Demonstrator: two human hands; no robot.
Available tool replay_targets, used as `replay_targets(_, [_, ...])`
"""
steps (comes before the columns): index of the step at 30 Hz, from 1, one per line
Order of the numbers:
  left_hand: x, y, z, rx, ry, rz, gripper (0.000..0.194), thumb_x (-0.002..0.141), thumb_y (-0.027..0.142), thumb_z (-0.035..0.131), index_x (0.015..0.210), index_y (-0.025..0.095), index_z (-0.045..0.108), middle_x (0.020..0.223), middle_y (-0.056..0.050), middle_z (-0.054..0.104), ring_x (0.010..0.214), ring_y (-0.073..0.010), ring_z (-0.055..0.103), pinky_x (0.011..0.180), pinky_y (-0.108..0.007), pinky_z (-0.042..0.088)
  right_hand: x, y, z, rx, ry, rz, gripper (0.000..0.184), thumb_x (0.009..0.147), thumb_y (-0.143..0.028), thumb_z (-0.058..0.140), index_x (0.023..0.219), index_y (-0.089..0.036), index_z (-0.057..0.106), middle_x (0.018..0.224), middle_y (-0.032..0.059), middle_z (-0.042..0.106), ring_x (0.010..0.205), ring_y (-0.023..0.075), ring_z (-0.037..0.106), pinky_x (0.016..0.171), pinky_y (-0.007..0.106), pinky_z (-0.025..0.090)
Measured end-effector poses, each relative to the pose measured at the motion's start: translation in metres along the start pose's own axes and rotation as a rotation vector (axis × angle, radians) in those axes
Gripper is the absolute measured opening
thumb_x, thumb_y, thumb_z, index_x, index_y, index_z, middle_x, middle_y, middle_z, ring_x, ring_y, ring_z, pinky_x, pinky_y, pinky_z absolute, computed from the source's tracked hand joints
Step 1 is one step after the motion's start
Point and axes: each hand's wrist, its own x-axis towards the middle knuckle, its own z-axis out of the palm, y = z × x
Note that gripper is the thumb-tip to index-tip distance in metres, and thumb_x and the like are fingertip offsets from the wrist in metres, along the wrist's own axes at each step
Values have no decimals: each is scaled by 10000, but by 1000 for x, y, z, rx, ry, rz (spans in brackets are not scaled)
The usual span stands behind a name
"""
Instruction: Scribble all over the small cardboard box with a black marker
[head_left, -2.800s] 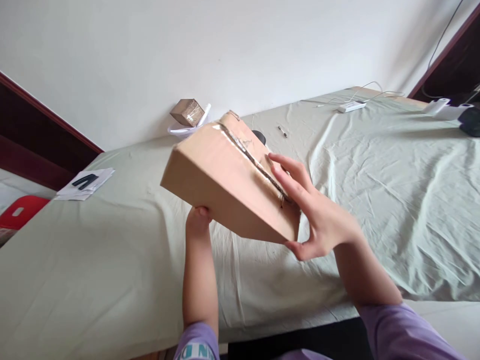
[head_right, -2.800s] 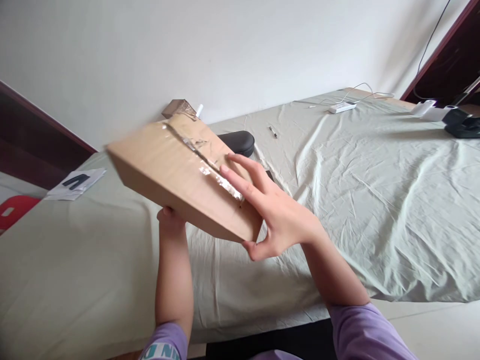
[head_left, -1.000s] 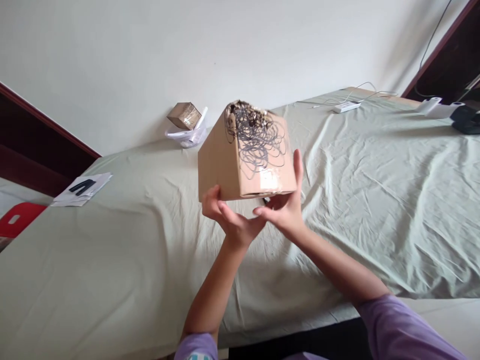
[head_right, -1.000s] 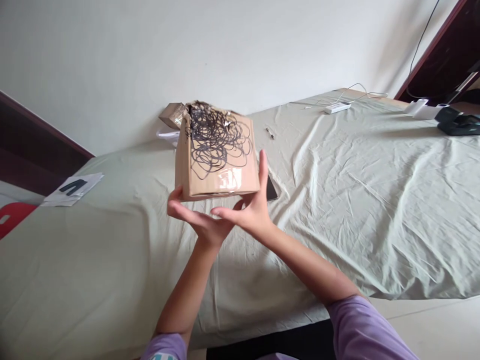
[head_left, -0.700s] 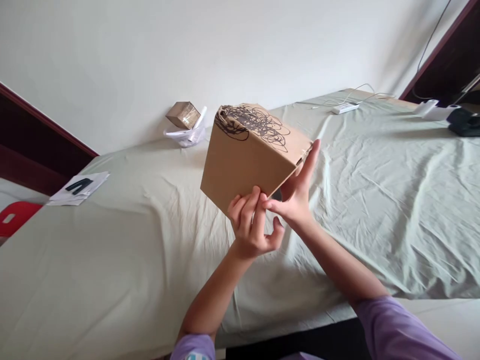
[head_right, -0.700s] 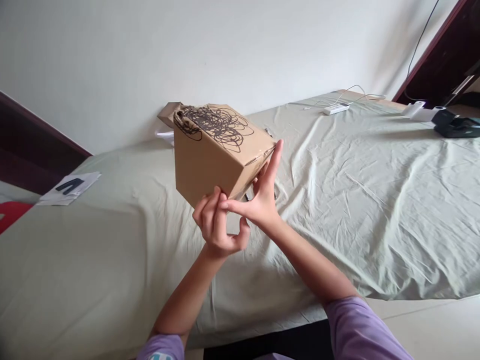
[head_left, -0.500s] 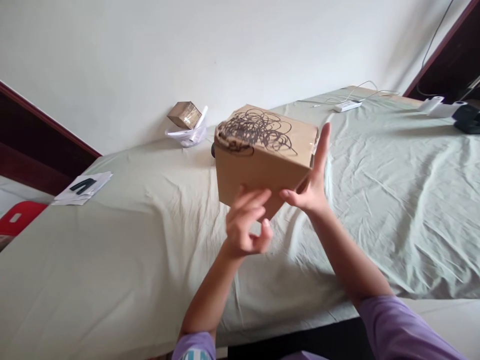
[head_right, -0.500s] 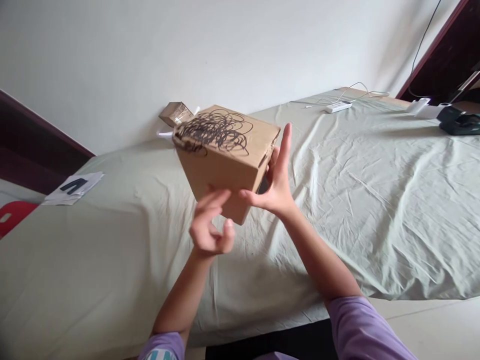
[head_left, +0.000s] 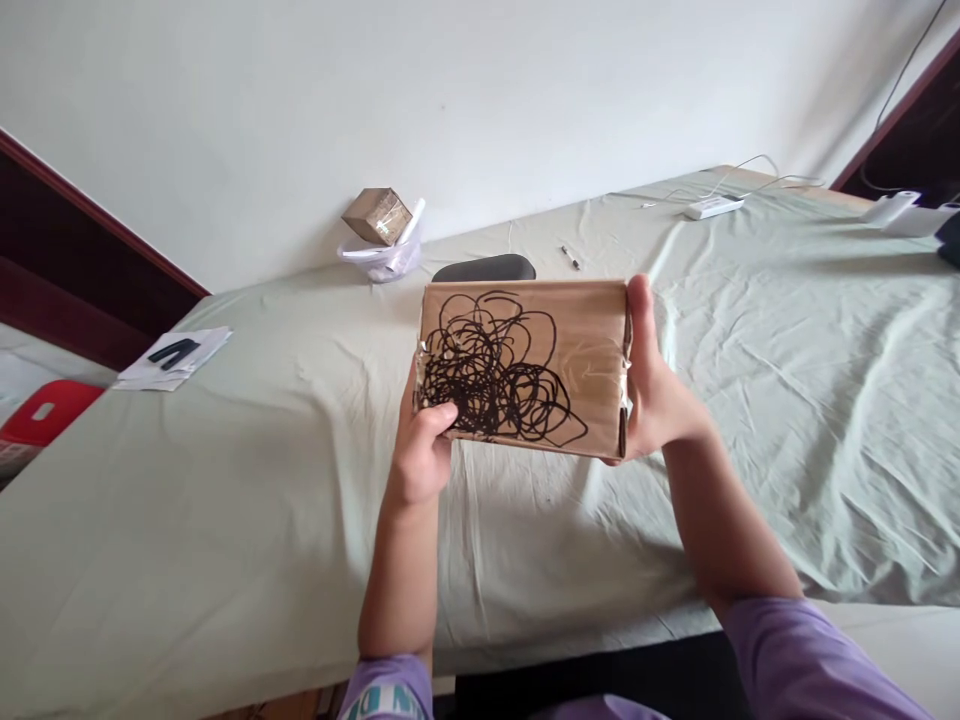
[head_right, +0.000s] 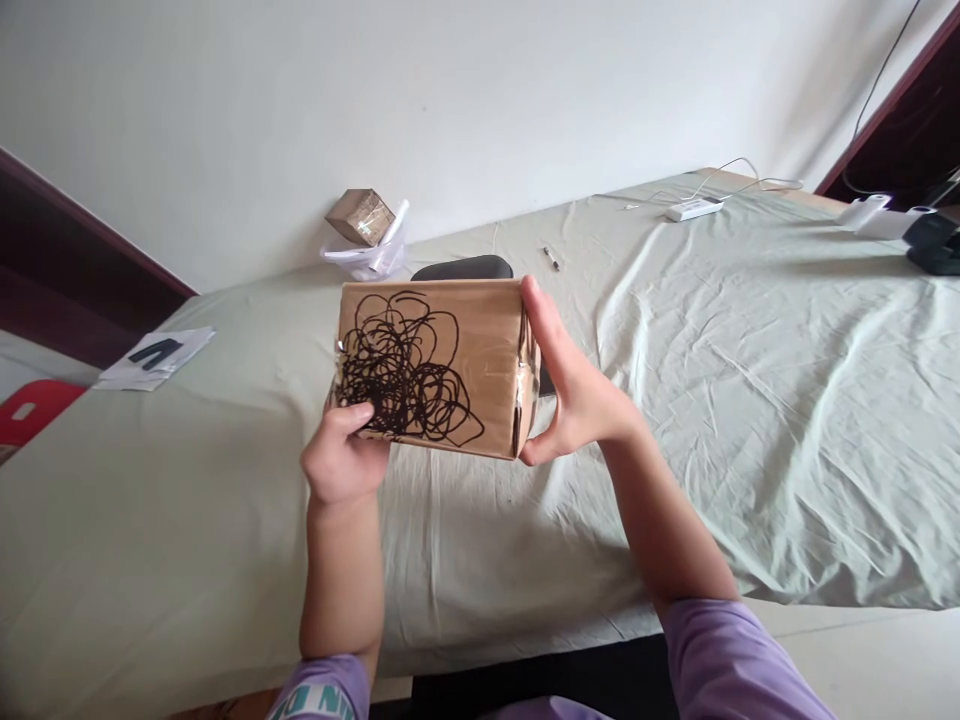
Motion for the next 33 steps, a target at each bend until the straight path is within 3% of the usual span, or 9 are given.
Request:
replay_targets(4, [-5, -3, -2, 66, -56, 4, 623, 890, 261, 704, 1509, 332, 681, 1393, -29, 764, 1436, -303, 668, 1235, -471, 578, 5, 6, -2, 101, 1, -8, 1548, 731, -856, 822, 1734, -437, -280, 1916, -41, -94, 1767, 433, -28, 1414, 610, 153])
replay_targets(8, [-9, -2, 3, 44, -72, 39, 646, 913, 304, 696, 1557, 332, 644, 1465, -36, 731, 1485, -323, 631, 1292, -508, 527, 9, 10, 1, 134, 26, 20, 1588, 673, -698, 902, 1761, -399, -216, 1911, -17, -128, 1764, 460, -21, 1398, 614, 184])
replay_targets(12, [-7, -3, 8, 68, -116, 125, 726, 906, 244, 642, 1621, 354, 575, 1620, 1, 629, 1608, -304, 512, 1383, -484, 416, 13, 3, 9, 197, 60, 106, 1528, 681, -597, 894, 1789, -348, -128, 1914, -2, -90, 1761, 445, -110, 1405, 603, 168])
replay_targets(14, [-7, -5, 8, 100, -141, 165, 779, 906, 235, 636, 1664, 367, 515, 1672, 11, 578, 1618, -299, 498, 1376, -467, 423, 15, 0, 13, 227, 72, 102, 1487, 703, -593, 875, 1792, -352, -109, 1912, -7, -69, 1762, 435, -120, 1411, 603, 147])
replay_targets(17, [-10, -9, 6, 198, -89, 134, 783, 967, 243, 632, 1706, 400, 430, 1726, 13, 518, 1587, -283, 527, 1327, -432, 479, 17, 2, 15, 233, 83, 69, 1423, 753, -598, 842, 1785, -394, -115, 1908, -26, -42, 1771, 425, -69, 1421, 616, 98])
replay_targets(21, [-11, -14, 3, 264, -82, 122, 798, 1017, 250, 654, 1728, 448, 352, 1782, 30, 432, 1668, -274, 417, 1386, -436, 388, 14, 12, 8, 157, 122, 31, 1426, 752, -709, 809, 1767, -440, -157, 1901, -74, -91, 1772, 424, -71, 1435, 602, 13])
replay_targets(25, [-12, -13, 6, 190, -174, 122, 794, 986, 278, 703, 1699, 463, 407, 1737, 34, 486, 1656, -291, 440, 1410, -481, 356, 9, 17, -1, 51, 112, 90, 1560, 669, -806, 825, 1769, -378, -196, 1902, -56, -125, 1762, 442, -132, 1446, 571, -4])
replay_targets(30, [-3, -5, 1, 267, -112, 114, 740, 1006, 255, 687, 1680, 445, 449, 1656, -3, 579, 1555, -275, 558, 1326, -444, 481, 12, 14, 5, 22, 103, 106, 1582, 669, -769, 871, 1768, -397, -204, 1901, -56, -120, 1766, 453, -93, 1450, 606, 52])
replay_targets(33, [11, 4, -18, 393, -234, 227, 738, 1013, 420, 763, 1685, 389, 460, 1712, -54, 522, 1646, -322, 457, 1401, -494, 364, 15, 14, 11, 49, 94, 99, 1583, 689, -754, 872, 1757, -403, -242, 1901, -46, -129, 1769, 446, -72, 1439, 634, 101])
